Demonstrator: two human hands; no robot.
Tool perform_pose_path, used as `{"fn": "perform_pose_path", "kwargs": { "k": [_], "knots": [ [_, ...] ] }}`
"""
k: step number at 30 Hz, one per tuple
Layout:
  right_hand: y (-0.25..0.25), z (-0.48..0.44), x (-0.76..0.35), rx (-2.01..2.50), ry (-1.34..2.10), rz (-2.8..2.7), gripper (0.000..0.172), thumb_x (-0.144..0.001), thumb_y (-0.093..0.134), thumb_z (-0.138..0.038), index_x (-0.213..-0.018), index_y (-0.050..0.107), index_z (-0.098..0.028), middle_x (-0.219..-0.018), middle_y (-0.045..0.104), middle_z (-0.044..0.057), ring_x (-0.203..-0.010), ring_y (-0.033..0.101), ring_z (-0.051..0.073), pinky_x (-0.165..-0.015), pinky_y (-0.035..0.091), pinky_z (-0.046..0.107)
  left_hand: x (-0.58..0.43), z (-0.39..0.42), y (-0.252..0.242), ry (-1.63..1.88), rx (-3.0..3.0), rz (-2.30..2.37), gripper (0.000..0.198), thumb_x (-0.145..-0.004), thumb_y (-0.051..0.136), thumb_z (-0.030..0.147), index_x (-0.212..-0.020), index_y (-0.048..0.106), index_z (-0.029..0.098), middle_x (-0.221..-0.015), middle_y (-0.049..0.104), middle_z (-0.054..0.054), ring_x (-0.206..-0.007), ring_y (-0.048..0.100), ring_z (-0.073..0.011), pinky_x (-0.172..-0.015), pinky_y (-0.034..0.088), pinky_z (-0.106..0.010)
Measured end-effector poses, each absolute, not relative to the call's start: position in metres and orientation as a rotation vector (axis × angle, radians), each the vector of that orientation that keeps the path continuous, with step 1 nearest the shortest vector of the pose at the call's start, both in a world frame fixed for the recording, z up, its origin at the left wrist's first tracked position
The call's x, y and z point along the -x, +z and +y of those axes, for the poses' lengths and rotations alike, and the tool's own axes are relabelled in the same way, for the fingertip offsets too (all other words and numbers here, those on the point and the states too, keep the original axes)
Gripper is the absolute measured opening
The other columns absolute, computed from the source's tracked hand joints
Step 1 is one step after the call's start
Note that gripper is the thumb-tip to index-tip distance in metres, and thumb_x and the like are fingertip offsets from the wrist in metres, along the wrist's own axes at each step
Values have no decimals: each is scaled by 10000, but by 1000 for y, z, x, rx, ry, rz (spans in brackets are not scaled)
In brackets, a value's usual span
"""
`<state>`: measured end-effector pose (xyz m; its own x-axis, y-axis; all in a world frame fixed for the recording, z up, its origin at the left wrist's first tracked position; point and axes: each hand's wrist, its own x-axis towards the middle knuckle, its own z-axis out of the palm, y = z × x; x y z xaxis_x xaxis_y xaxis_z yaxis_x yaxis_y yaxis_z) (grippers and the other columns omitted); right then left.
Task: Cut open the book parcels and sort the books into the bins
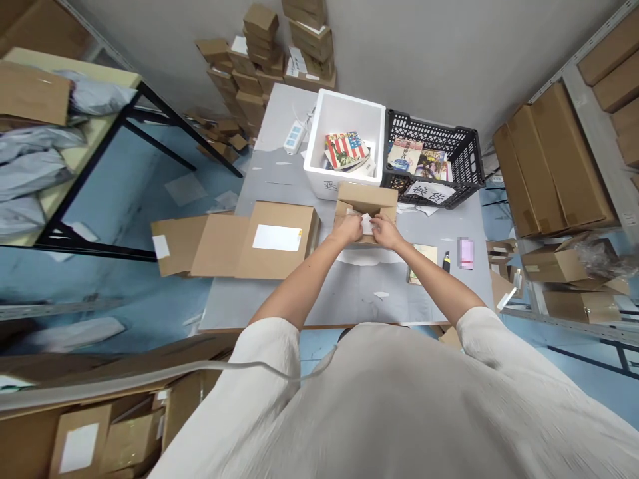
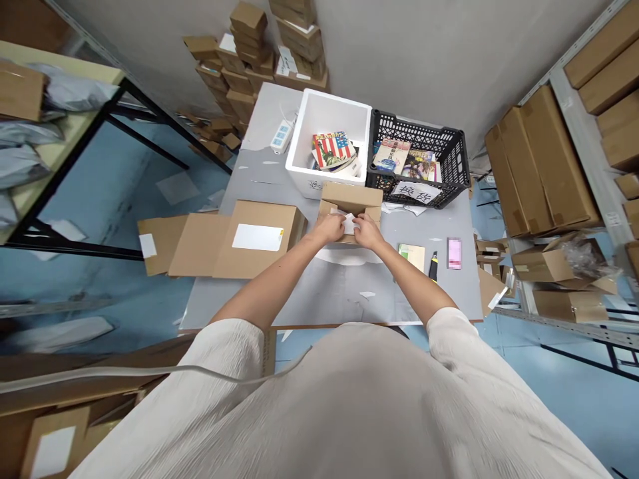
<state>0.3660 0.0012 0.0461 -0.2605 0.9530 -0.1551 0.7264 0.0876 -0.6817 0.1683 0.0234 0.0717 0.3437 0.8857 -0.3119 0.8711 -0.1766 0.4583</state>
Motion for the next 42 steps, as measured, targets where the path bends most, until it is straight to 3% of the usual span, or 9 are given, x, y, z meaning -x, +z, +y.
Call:
{"fn": "perform_pose_path", "kwargs": {
  "k": [5,9,14,19,32,42],
  "knots": [
    [48,-2,-374,1654,913,-2002,432,-937,632,-239,-1316,834,-204,-1466,692,149,-1442,618,370,-1356,428,574,-172,17,76,151,-2087,1651,440,-1032,545,219,-1394,795,231,-1595,627,-187,-1530,521,-429,-1246,410,-609],
    [54,-7,-385,1605,863,-1906,362,-939,616,-230,-1218,846,-226,-1335,748,122,-1362,655,346,-1310,480,558,-176,17,85,288,-2142,1618,533,-1021,455,119,-1430,779,228,-1530,684,-171,-1441,595,-405,-1210,431,-596],
    [62,-15,-415,1577,822,-1763,321,-955,606,-239,-1177,837,-223,-1334,770,117,-1318,670,316,-1271,514,523,-197,13,98,413,-2243,1431,583,-1000,487,82,-1508,735,224,-1523,708,-165,-1433,619,-380,-1213,461,-562],
    [63,-32,-459,1645,827,-1647,334,-938,611,-231,-1185,834,-209,-1301,779,122,-1216,712,299,-1197,564,498,-237,2,108,437,-2321,1247,553,-999,494,70,-1461,761,213,-1485,728,-158,-1426,636,-355,-1201,487,-533],
    [53,-67,-531,1807,874,-1511,335,-940,625,-241,-1193,844,-223,-1325,802,104,-1175,763,270,-1224,565,474,-307,-30,112,413,-2441,1041,503,-1019,497,96,-1412,791,206,-1404,760,-145,-1327,706,-336,-1169,551,-502],
    [8,-132,-587,2090,1139,-1213,402,-870,659,-196,-1232,832,-219,-1354,836,101,-1239,775,268,-1242,560,474,-360,-75,49,199,-2145,1065,475,-1031,527,130,-1429,775,205,-1473,764,-120,-1386,712,-287,-1245,541,-414]
  ]
}}
